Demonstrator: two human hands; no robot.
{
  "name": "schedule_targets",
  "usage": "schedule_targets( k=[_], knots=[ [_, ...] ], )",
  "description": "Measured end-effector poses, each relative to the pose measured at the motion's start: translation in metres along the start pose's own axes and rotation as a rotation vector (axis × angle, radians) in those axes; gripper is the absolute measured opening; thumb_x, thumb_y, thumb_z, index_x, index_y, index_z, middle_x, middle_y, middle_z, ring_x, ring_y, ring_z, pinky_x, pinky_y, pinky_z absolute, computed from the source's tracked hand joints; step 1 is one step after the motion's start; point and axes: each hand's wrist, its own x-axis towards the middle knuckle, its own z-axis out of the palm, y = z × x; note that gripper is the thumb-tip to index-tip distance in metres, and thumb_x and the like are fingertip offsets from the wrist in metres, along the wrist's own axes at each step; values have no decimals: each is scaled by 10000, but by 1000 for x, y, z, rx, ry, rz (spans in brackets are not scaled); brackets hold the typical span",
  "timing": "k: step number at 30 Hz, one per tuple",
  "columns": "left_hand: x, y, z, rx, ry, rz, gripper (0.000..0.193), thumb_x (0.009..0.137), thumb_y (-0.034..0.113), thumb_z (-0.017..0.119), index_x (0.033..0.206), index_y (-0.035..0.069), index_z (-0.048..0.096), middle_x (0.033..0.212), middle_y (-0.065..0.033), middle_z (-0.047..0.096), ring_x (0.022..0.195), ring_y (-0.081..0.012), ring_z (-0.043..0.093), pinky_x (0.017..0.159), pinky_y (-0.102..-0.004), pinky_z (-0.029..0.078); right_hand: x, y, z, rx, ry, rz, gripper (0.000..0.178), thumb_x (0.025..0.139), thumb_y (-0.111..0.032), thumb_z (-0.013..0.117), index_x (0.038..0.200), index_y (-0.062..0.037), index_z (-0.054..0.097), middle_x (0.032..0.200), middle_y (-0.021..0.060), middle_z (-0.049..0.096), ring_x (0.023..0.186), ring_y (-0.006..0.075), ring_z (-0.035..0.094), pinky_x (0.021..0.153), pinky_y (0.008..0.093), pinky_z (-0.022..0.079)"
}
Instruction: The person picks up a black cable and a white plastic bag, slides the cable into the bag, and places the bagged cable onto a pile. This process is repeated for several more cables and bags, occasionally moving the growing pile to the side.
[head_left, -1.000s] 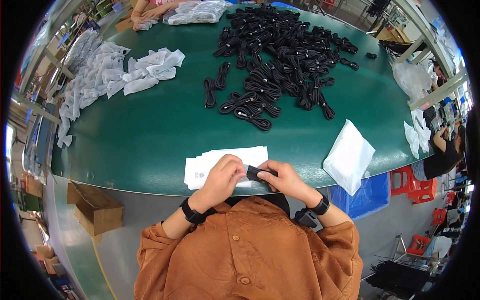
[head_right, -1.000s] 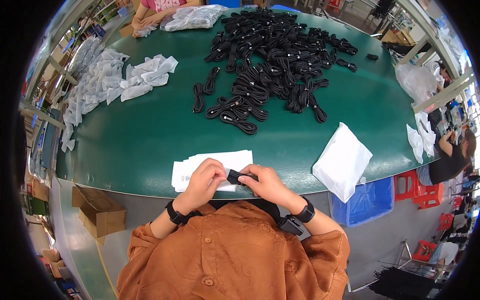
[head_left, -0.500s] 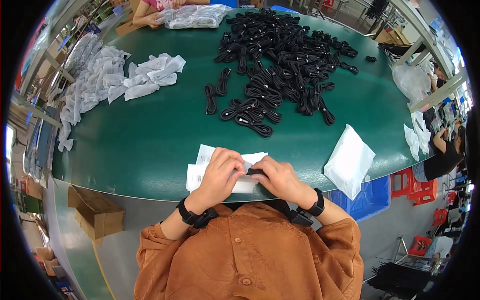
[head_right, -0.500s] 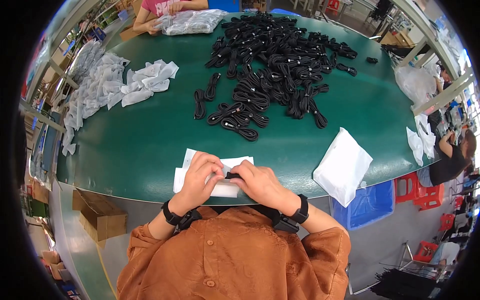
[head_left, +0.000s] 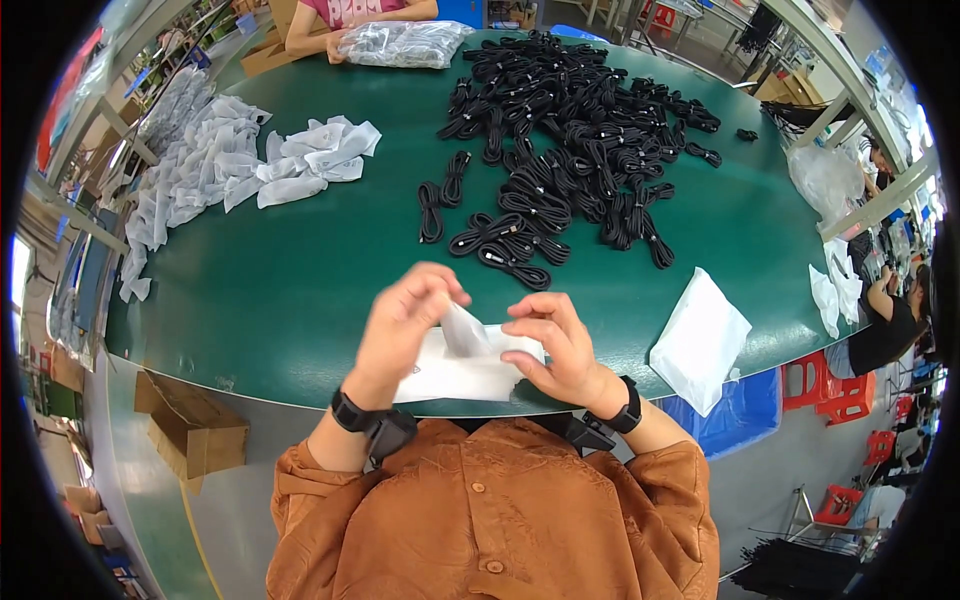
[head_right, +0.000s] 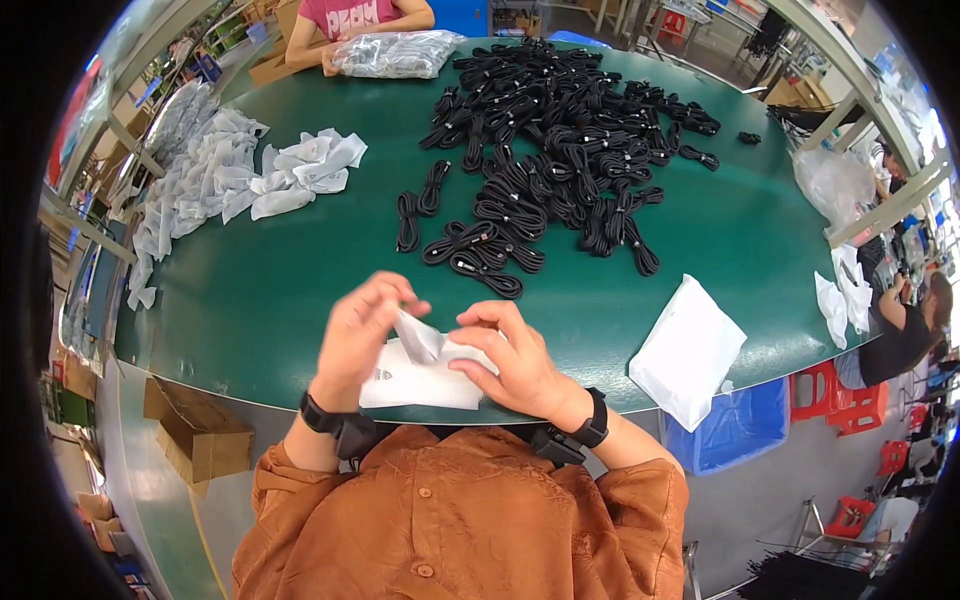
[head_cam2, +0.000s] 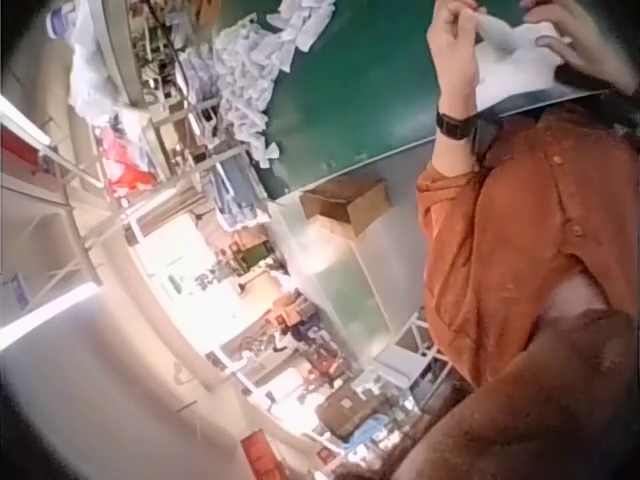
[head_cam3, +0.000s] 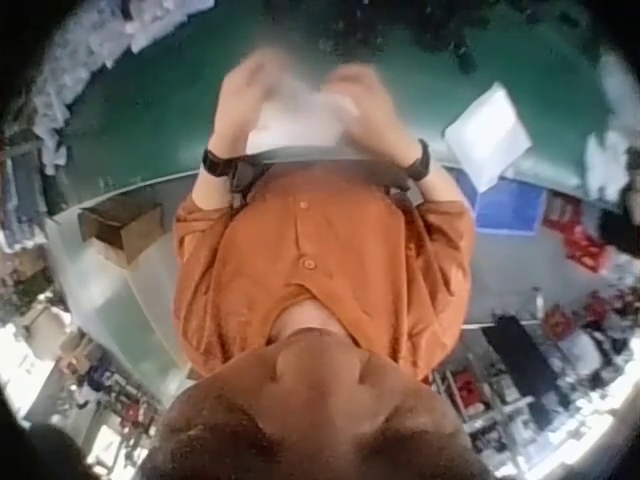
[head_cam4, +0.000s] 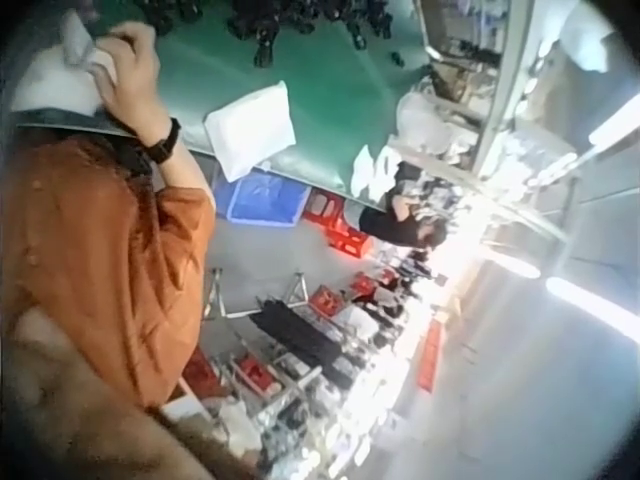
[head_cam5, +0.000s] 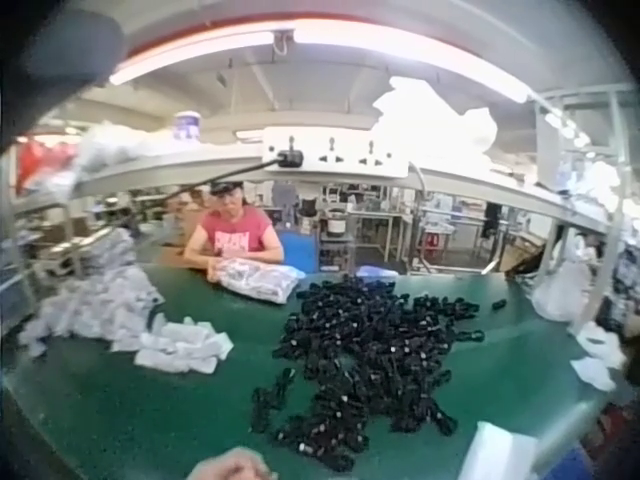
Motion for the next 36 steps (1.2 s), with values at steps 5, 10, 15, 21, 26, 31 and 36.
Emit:
schedule_targets(
  k=[5, 10, 15, 21, 26, 31, 36],
  knots=[
    [33, 16, -60, 171, 509, 153, 159, 957, 134, 636, 1041, 0, 622, 964, -48, 638, 906, -141, 611, 868, -282, 483, 10, 45, -7, -429, -104, 124, 380, 787, -46, 756, 1131, -29, 595, 1065, 155, 582, 926, 316, 611, 715, 364, 543],
    [2, 5, -23, 890, 238, 434, 240, 843, 61, 719, 1061, 18, 629, 971, -78, 625, 906, -212, 614, 837, -312, 490, -7, 78, -1, -627, -299, 197, 338, 798, -73, 742, 1102, -32, 601, 1062, 146, 586, 893, 316, 618, 690, 385, 531],
    [-43, -43, 31, 942, -256, 346, 260, 772, 72, 764, 1002, 35, 648, 967, -95, 592, 898, -285, 586, 796, -359, 490, -16, 71, 1, -457, -260, 360, 259, 835, -67, 722, 1062, -16, 608, 964, 127, 627, 757, 294, 624, 638, 369, 508],
    [-44, -63, 37, 1057, -290, 380, 203, 772, 54, 753, 940, 33, 642, 883, -98, 577, 826, -305, 575, 751, -379, 495, -43, 19, -26, -36, -163, 603, 182, 876, -38, 680, 1038, 0, 608, 822, 116, 640, 634, 236, 601, 588, 327, 483],
    [-45, -62, 35, 831, -150, 241, 128, 814, 3, 719, 900, 6, 624, 890, -95, 596, 801, -251, 602, 727, -327, 511, -74, -15, -49, -44, -169, 556, 200, 859, -28, 691, 1044, -8, 618, 829, 109, 629, 637, 210, 597, 576, 314, 479],
    [-44, -58, 32, 666, -84, 15, 87, 852, -34, 685, 898, -18, 613, 904, -89, 610, 805, -194, 617, 732, -280, 519, -84, -32, -57, -64, -223, 479, 207, 854, -39, 703, 1043, -25, 621, 771, 115, 604, 605, 248, 571, 553, 330, 463],
    [-44, -61, 32, 621, -76, 64, 92, 843, -40, 685, 894, -11, 614, 920, -94, 605, 819, -214, 612, 735, -294, 519, -85, -27, -52, -74, -312, 410, 229, 851, -33, 704, 1065, -16, 625, 806, 104, 620, 632, 225, 605, 562, 304, 476]
  ],
)
